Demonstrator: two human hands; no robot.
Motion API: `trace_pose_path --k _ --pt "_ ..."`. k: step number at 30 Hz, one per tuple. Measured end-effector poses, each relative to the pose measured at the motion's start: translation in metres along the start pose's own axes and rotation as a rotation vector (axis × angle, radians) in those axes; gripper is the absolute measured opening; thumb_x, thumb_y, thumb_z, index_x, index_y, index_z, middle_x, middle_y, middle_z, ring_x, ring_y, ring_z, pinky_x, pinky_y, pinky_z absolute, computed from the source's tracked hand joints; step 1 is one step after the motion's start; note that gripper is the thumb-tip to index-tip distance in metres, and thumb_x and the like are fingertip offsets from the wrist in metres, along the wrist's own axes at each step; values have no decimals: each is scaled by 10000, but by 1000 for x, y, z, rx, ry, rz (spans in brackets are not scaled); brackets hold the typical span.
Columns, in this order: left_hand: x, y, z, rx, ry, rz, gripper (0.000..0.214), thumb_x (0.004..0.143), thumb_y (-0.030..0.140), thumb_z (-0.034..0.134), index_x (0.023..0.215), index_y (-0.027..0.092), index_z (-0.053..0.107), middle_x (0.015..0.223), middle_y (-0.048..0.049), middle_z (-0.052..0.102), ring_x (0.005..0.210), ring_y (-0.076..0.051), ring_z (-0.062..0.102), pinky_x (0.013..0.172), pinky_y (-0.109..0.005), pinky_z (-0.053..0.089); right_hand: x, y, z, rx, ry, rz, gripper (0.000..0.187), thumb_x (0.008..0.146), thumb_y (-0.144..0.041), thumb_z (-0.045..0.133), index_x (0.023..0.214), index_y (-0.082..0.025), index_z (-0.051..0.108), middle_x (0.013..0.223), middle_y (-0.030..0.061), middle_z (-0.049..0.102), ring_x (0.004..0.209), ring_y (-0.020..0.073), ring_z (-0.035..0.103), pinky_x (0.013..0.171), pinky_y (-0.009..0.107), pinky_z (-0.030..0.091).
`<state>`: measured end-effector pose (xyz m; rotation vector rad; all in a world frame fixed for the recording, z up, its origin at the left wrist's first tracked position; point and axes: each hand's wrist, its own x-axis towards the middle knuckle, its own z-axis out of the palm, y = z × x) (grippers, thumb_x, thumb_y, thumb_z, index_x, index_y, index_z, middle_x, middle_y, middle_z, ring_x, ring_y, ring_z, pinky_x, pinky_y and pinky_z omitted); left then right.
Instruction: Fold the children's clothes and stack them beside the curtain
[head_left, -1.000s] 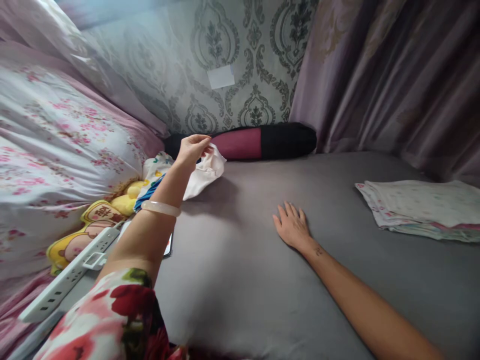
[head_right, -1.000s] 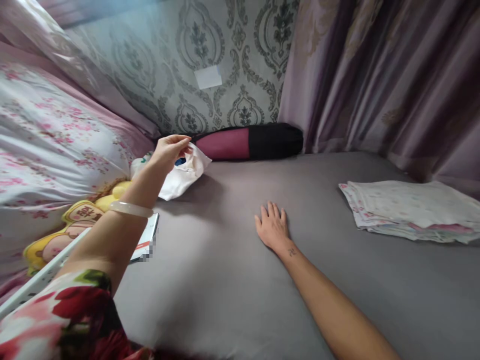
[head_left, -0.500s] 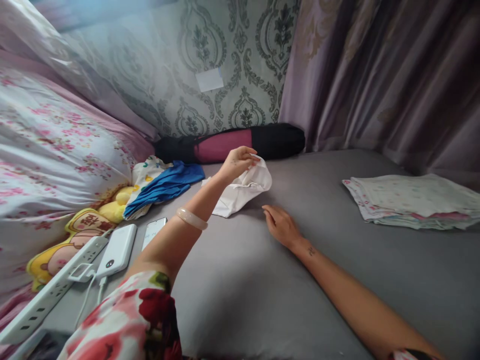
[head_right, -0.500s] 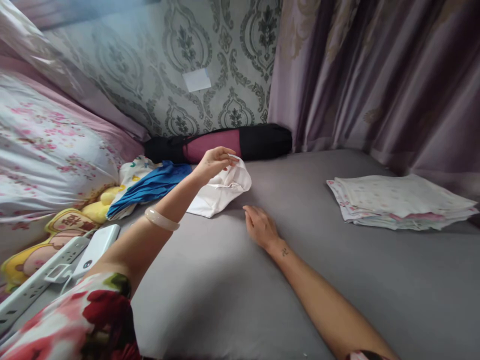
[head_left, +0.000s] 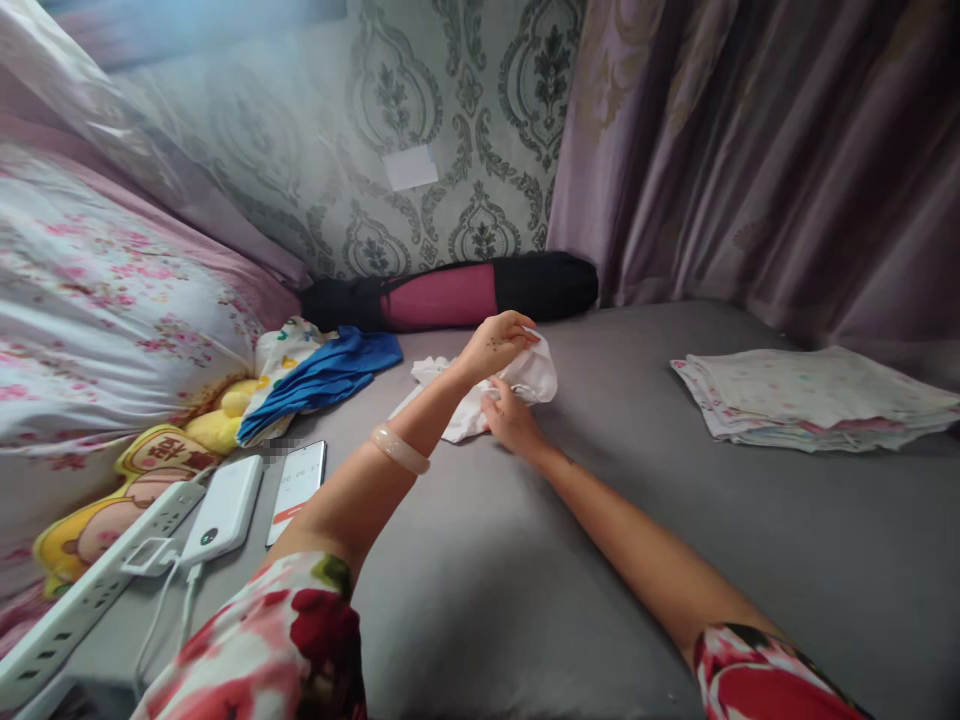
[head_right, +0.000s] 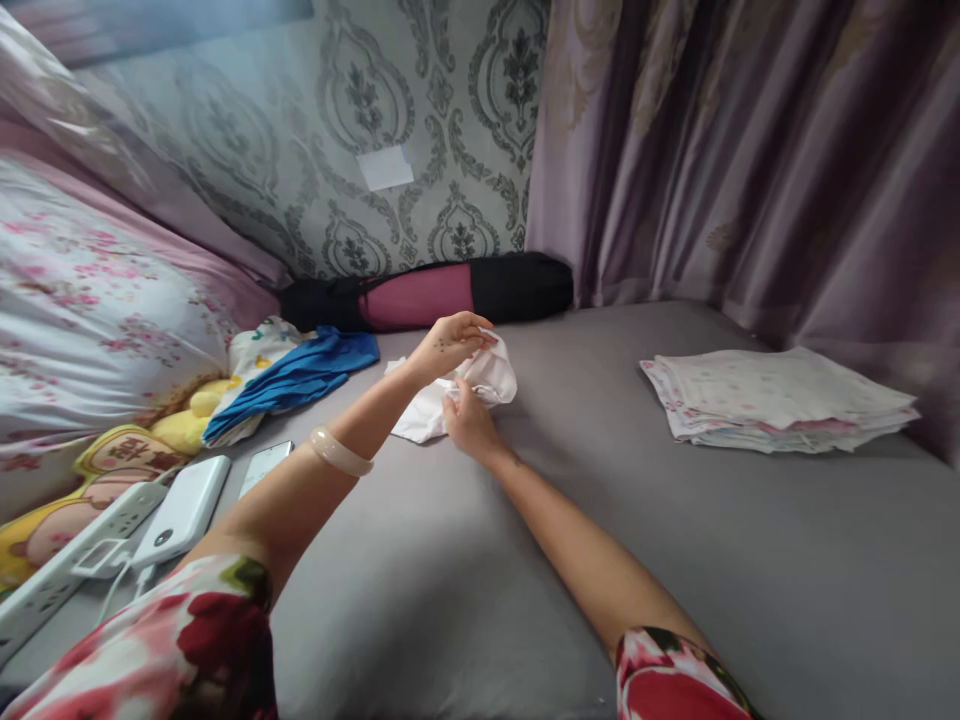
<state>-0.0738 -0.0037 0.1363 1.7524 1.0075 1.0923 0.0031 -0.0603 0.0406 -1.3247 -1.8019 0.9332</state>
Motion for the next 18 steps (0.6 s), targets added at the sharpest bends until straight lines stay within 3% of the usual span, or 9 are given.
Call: trace_pose_path --k 3,6,9,13,15,18 --pt "0 -5 -14 19 79 38 288 682 24 525 936 139 597 828 -62 732 781 -147 672 698 -237 487 -5 -3 -6 -124 -18 -14 302 955 -298 380 1103 -145 594 883 96 701 796 196 650 760 283 441" --pt "-4 -8 -36 35 196 64 273 667 57 550 918 149 602 818 -54 728 791 -156 677 682 -231 487 -17 -2 -24 -207 -19 -136 300 967 -346 365 883 -202 615 770 52 682 718 180 618 681 260 404" --pt "-9 -11 -61 51 305 59 219 664 136 608 882 157 609 780 -37 715 724 -152 665 622 -222 473 -23 3 -54 -237 72 -212 337 949 -395 406 752 -217 613 679 27 652 654 164 591 629 247 379" --pt "-17 -18 -84 143 424 36 181 645 229 675 804 159 624 636 4 655 615 -131 614 588 -219 451 -14 10 -108 -213 99 -260 191 849 -328 539 844 -212 690 779 14 702 708 163 613 675 252 419" --pt "-22 -23 -88 209 448 8 168 647 239 674 791 163 634 601 15 635 589 -123 592 574 -213 433 -5 8 -136 -184 100 -283 196 813 -275 541 899 -216 706 870 18 722 764 170 631 713 270 450" --pt "-28 -28 -84 272 448 -8 160 660 245 668 799 168 645 617 14 636 582 -116 567 562 -206 411 5 -4 -168 -157 160 -301 245 804 -260 511 943 -217 708 815 8 698 697 158 606 648 274 463"
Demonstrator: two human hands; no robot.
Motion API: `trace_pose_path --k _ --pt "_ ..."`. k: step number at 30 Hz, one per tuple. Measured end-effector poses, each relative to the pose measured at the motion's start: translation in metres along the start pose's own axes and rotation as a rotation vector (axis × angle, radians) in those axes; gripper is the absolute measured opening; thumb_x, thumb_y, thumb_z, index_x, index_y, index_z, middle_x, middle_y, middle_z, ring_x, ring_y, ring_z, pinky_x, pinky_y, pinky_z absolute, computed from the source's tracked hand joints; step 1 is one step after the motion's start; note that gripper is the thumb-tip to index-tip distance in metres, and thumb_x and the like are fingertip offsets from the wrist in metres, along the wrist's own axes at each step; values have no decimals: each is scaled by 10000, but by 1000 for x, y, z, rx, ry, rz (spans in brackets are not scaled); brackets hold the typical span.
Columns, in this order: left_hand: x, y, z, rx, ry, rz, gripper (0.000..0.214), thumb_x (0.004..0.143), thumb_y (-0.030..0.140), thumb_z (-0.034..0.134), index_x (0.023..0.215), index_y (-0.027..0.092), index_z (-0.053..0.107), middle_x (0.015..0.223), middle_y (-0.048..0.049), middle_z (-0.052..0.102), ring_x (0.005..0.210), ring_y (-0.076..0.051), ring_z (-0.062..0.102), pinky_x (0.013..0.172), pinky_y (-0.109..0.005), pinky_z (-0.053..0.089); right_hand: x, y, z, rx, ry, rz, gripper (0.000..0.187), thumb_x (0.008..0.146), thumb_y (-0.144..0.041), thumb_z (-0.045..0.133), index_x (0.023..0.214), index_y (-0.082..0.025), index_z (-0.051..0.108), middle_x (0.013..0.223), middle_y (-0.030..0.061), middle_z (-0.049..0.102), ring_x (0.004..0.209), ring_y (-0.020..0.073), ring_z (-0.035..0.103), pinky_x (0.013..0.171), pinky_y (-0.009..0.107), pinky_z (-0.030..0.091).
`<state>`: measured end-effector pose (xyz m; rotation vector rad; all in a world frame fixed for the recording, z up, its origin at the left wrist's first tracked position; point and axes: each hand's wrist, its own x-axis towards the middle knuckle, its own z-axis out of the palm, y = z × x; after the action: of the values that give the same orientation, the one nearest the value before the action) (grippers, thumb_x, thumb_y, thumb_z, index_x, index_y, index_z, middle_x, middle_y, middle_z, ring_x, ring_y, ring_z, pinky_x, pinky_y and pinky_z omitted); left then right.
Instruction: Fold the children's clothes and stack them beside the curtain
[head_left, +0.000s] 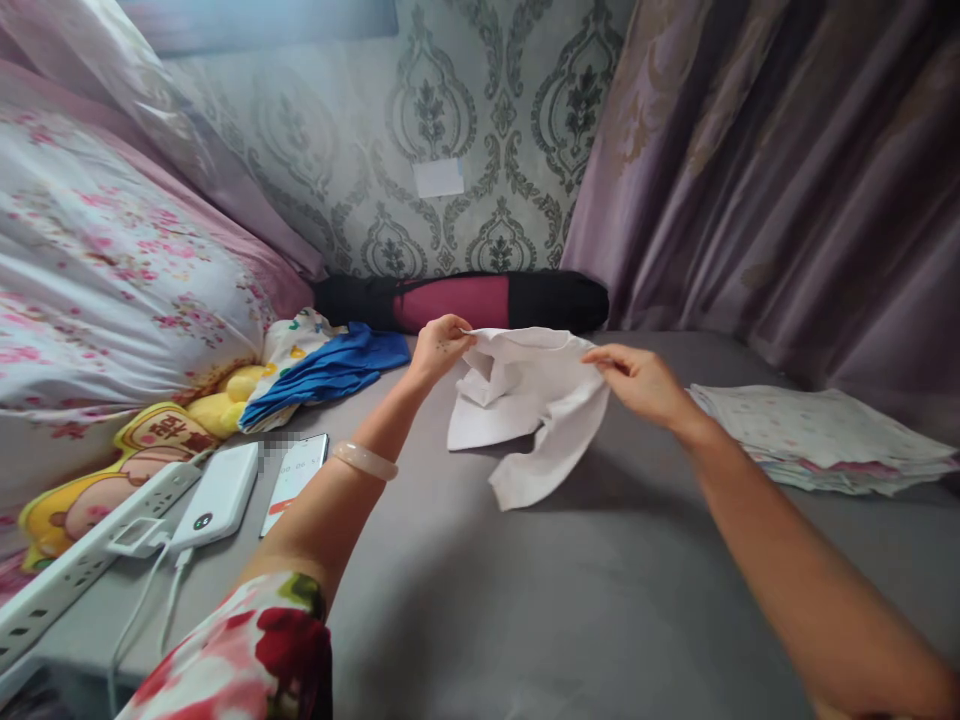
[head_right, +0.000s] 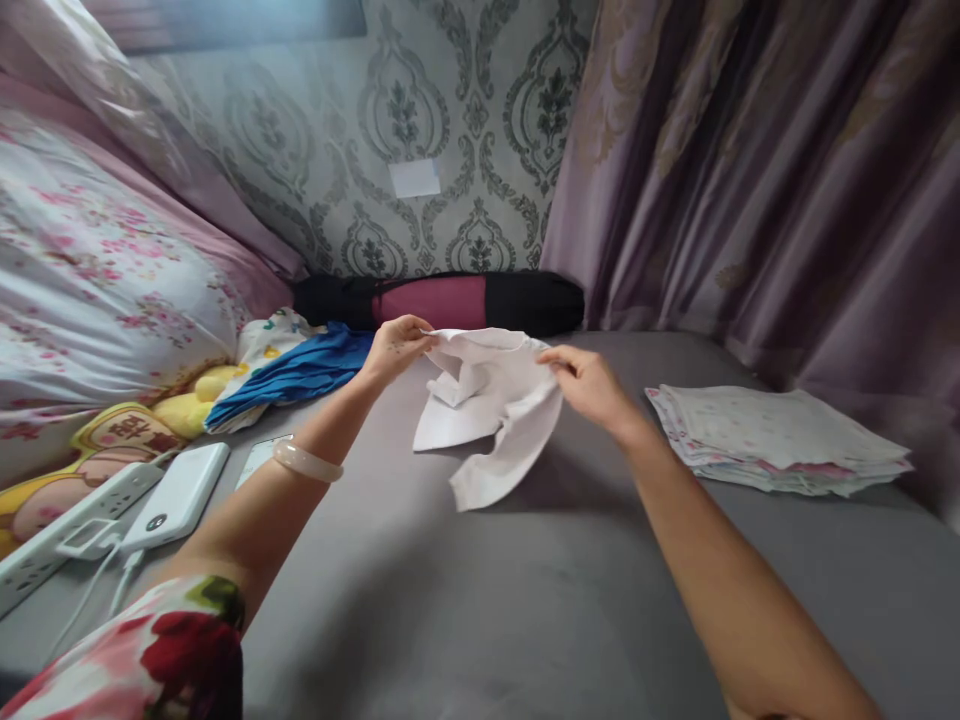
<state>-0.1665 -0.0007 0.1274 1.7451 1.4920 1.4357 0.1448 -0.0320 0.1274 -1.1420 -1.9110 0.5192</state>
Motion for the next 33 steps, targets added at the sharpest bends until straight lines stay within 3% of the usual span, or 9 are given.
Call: trace_pose_path --k 5,8,11,16,20,23,25,28,33 --pt "-12 5 9 112 4 48 130 704 264 663 798 174 666 660 11 593 602 -115 524 600 -222 431 19 -18 -24 169 192 41 364 781 -245 526 1123 -248 650 657 -31 635 502 124 529 491 242 426" --pt "-19 10 10 169 79 73 115 694 280 701 746 179 688 839 -34 590 685 -126 545 636 -239 475 20 -27 -29 199 244 105 255 775 -301 580 984 -225 704 653 -4 658 516 140 559 481 254 442" --pt "-24 16 7 44 71 -15 171 690 317 719 766 168 688 953 -64 593 733 -145 577 559 -233 500 17 -36 -36 160 81 190 239 770 -403 652 880 -208 735 754 24 710 606 166 615 519 266 470" --pt "-29 42 -4 -373 75 -225 210 746 336 689 811 151 616 710 5 567 638 -120 556 542 -255 546 13 -55 -55 65 -61 162 325 775 -473 680 931 -197 753 819 37 727 644 158 618 536 247 457" --pt "-28 81 -23 -414 183 -5 185 811 353 645 842 174 609 726 11 598 707 -123 601 661 -258 554 20 -82 -75 122 46 53 327 789 -441 693 981 -182 751 839 47 724 627 120 586 555 235 451" --pt "-26 108 -43 -152 340 313 178 868 360 582 918 201 643 850 -12 641 872 -146 610 777 -249 510 27 -100 -88 159 270 -52 335 769 -429 728 992 -180 751 854 53 721 622 104 565 558 239 441" --pt "-24 116 -55 67 351 447 164 871 326 571 927 201 660 904 -29 650 950 -165 590 832 -261 478 32 -105 -91 123 254 -41 344 737 -443 755 942 -166 761 804 54 717 599 99 542 532 235 416" --pt "-19 115 -69 287 236 507 127 832 282 594 864 195 680 856 -29 651 893 -169 585 828 -269 455 37 -101 -90 78 158 -22 347 719 -457 766 894 -157 765 768 52 713 593 101 536 527 240 403" --pt "-9 103 -75 283 241 413 83 777 258 638 768 191 686 744 -15 645 763 -155 574 767 -263 444 42 -92 -82 -22 189 -59 346 766 -494 713 871 -168 760 749 34 700 647 141 593 629 292 466"
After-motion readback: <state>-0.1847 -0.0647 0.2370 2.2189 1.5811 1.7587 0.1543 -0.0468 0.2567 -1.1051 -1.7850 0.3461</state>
